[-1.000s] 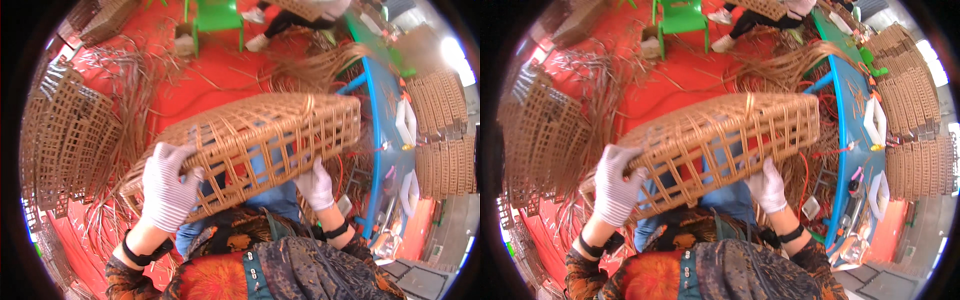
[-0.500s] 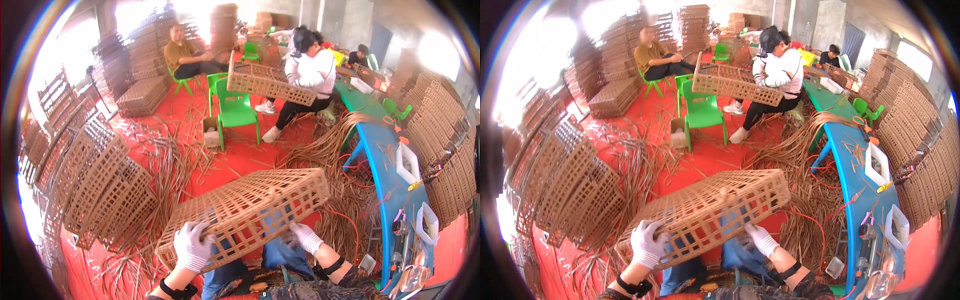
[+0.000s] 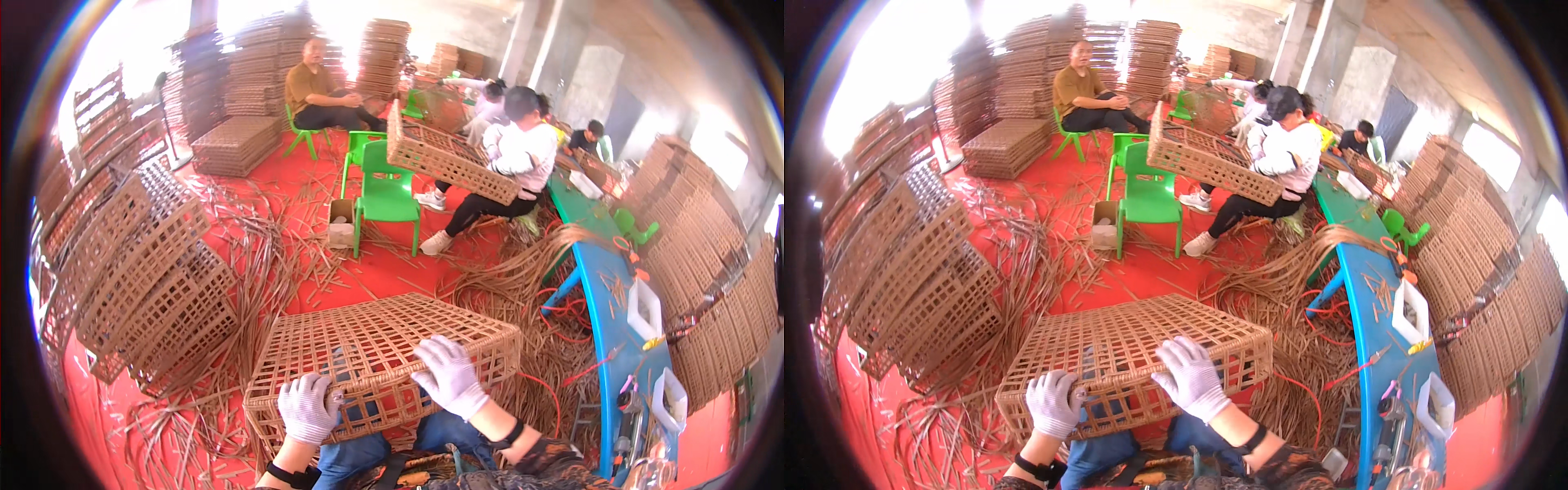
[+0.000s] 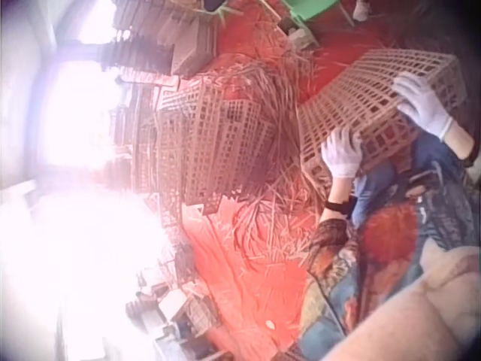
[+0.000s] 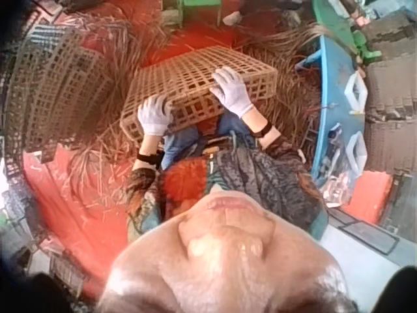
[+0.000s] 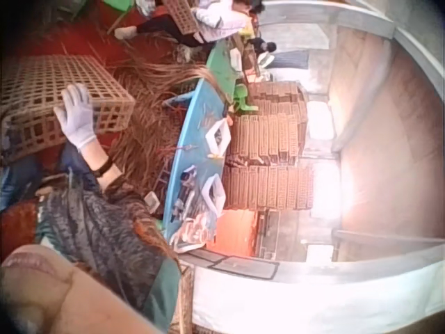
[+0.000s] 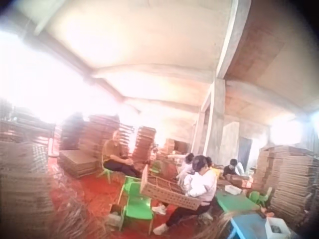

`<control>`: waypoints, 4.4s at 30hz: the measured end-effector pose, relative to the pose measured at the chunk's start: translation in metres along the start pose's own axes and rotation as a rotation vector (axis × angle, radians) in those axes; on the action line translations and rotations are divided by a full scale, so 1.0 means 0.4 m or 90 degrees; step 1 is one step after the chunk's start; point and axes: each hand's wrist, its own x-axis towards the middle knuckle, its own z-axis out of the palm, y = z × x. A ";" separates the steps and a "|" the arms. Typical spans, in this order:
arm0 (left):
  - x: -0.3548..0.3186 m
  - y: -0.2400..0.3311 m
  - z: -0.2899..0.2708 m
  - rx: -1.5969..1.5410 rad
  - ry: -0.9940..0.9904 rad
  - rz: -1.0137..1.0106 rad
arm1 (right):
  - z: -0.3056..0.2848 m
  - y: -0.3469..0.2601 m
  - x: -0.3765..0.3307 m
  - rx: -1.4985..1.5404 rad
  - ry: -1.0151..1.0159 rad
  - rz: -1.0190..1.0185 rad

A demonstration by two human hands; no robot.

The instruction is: The person is weaving thin wicker strips into a wooden chair frame or base.

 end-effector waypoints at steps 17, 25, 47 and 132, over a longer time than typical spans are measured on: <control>-0.018 -0.005 0.015 0.011 0.019 -0.010 | 0.023 0.040 -0.029 0.075 0.148 0.020; -0.020 0.002 0.029 0.031 0.013 -0.004 | -0.022 0.066 -0.012 0.202 -0.044 0.169; -0.016 0.001 0.023 0.033 0.012 -0.007 | -0.471 0.130 0.028 -0.077 0.473 0.124; 0.005 0.017 0.052 0.083 -0.024 -0.025 | 0.118 0.198 -0.088 -0.012 0.147 0.091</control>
